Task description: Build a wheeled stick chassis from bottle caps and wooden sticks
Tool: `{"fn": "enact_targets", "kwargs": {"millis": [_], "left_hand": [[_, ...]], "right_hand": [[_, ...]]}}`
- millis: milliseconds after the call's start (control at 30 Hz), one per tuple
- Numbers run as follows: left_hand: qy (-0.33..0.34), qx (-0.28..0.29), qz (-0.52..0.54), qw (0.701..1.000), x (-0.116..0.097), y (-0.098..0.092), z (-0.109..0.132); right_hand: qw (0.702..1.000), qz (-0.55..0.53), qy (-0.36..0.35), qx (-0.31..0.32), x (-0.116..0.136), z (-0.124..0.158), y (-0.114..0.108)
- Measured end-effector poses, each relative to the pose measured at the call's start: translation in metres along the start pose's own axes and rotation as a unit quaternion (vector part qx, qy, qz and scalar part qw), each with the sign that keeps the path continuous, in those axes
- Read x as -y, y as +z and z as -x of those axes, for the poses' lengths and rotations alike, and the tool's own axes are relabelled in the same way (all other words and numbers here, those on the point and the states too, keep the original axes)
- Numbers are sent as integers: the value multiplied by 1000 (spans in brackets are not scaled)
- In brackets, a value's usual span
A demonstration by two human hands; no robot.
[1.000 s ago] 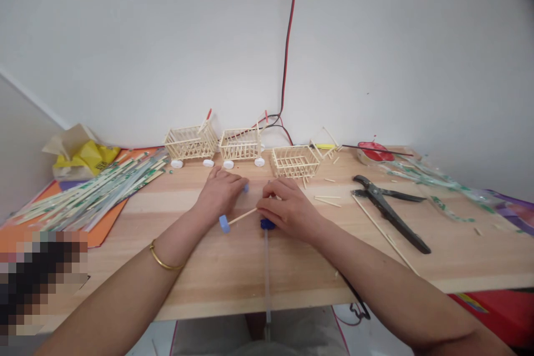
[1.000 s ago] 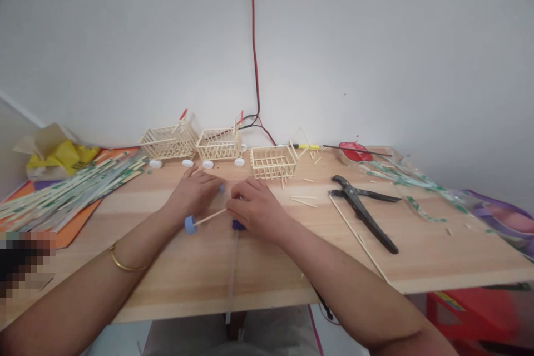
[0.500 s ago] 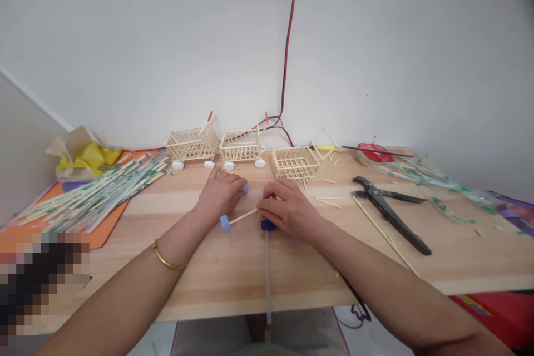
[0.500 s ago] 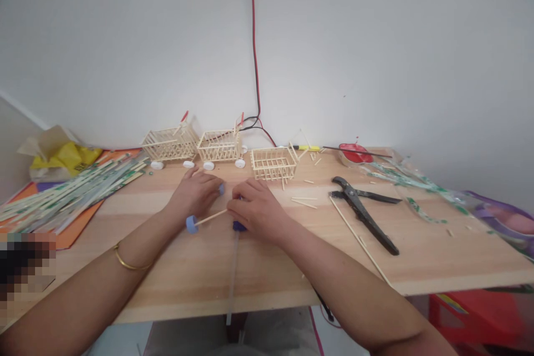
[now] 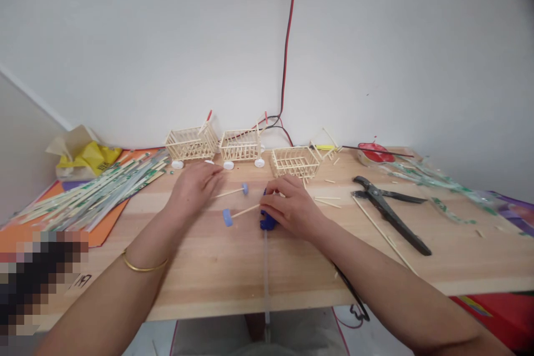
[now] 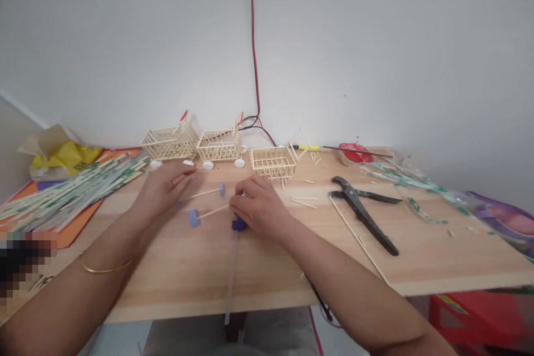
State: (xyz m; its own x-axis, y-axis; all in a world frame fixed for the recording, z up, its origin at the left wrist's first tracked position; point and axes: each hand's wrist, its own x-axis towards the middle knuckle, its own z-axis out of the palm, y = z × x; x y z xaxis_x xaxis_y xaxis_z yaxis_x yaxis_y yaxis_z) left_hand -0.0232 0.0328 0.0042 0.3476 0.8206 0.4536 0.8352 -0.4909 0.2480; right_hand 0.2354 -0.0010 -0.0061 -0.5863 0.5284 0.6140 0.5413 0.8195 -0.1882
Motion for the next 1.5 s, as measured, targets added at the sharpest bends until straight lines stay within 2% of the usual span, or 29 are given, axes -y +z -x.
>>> {"fn": "enact_targets", "kwargs": {"millis": [67, 267, 333, 433, 500, 567, 633, 733, 867, 967, 1200, 1500], "left_hand": [[-37, -28, 28, 999, 2, -8, 2], [-119, -30, 141, 982, -6, -19, 6], [-109, -30, 225, 968, -9, -20, 8], [-45, 14, 327, 944, -15, -21, 11], [16, 49, 299, 953, -24, -19, 13], [77, 58, 189, 977, -34, -16, 14], [138, 37, 83, 986, -45, -13, 15], [171, 5, -25, 985, -59, -7, 15], [178, -20, -61, 982, -70, -1, 15], [169, -40, -63, 983, -71, 1, 16], [131, -98, -56, 985, -56, 0, 18], [129, -116, -31, 984, -54, -4, 19]], "right_hand": [[1000, 1, -1, -2, 0, 0, 0], [999, 21, 15, -38, -2, 2, -1], [998, 33, 20, -56, -3, 2, -3], [996, 51, 25, -73, -3, 1, -6], [995, 65, 29, -68, -4, 2, -6], [995, 79, 28, -58, -4, 2, -6], [995, 91, 22, -46, -3, 3, -5], [994, 102, 15, -37, 1, 4, -4], [993, 110, 3, -39, 4, 2, -3], [994, 98, 5, -51, 4, 1, -6], [986, -34, 55, -155, -3, -1, -21], [981, -132, 118, -77, -8, -2, -21]]}}
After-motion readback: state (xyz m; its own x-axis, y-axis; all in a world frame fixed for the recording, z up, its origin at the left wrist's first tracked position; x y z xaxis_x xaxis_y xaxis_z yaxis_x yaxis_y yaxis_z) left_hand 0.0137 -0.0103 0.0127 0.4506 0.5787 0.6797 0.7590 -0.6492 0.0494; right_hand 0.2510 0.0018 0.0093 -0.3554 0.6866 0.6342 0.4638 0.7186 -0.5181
